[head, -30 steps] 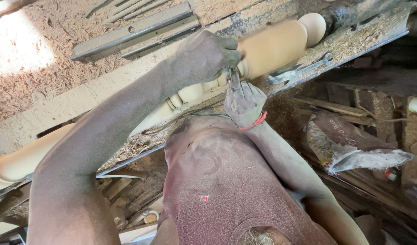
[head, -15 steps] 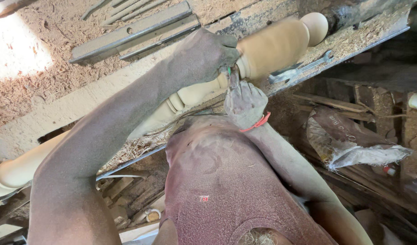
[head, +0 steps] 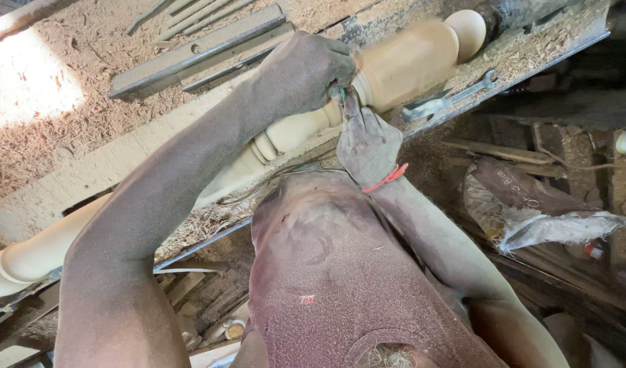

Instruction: The person uses a small tool to shape and refine the details of a wooden leg rotating on a lathe, then applies a dark liquid from a yellow container onto the wood using a cloth.

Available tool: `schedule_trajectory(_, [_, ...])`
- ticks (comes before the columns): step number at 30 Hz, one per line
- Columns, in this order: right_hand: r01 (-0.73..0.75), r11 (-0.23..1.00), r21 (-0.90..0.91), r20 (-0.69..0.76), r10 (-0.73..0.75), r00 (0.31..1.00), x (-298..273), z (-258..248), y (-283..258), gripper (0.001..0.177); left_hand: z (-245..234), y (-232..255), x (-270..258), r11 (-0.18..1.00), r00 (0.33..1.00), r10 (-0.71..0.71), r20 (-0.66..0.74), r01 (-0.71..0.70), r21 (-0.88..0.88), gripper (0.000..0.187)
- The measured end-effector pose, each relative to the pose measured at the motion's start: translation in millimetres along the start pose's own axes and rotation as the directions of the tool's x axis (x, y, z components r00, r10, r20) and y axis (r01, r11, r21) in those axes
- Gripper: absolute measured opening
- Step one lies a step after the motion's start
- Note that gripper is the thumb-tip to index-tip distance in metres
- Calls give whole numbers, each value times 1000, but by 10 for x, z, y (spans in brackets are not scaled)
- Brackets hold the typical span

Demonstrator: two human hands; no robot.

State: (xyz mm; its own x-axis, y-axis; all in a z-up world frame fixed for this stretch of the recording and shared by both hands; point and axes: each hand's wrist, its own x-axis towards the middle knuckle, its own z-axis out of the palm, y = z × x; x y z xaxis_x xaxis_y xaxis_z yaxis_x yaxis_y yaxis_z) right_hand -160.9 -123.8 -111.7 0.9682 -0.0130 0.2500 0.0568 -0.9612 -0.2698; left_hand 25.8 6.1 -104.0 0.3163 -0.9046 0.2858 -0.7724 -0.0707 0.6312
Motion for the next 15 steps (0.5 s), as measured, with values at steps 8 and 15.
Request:
schedule_trajectory(8, [-83,996,23,43,82,996,60,-48,-70,51,-16,-54,13,999,1000,10,-28,-11,-48,14])
schedule_trajectory(15, [-125,985,117,22,123,992,108,11,-36,30,9,-157,79,1000,999,-9,36,8,28,16])
